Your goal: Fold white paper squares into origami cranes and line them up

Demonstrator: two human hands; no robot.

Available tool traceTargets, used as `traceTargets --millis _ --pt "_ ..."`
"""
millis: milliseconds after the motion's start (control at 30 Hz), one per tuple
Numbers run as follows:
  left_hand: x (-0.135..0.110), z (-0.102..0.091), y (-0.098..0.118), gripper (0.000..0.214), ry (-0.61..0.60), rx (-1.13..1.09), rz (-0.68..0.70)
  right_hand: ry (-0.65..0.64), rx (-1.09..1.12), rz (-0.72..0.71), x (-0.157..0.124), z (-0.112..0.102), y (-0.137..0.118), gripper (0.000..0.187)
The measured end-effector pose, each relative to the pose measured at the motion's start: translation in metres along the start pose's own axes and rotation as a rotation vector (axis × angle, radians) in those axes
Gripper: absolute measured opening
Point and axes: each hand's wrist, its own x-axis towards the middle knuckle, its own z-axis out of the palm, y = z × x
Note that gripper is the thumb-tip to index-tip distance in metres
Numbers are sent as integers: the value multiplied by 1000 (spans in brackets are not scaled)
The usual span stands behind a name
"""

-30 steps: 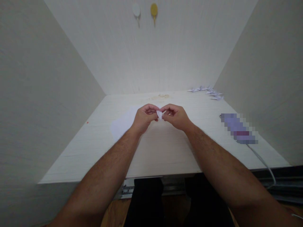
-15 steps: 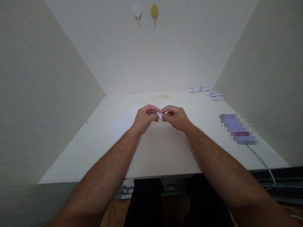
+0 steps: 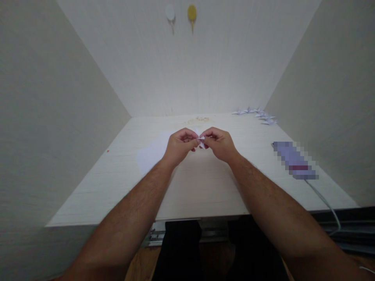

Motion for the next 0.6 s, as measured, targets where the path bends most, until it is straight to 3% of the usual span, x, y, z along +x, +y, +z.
traceTargets --millis 267,600 --pt "-5 8 1 15 136 104 20 13 84 84 2 4 1 30" --pt "-5 12 0 11 214 148 -4 53 60 108 2 7 -2 30"
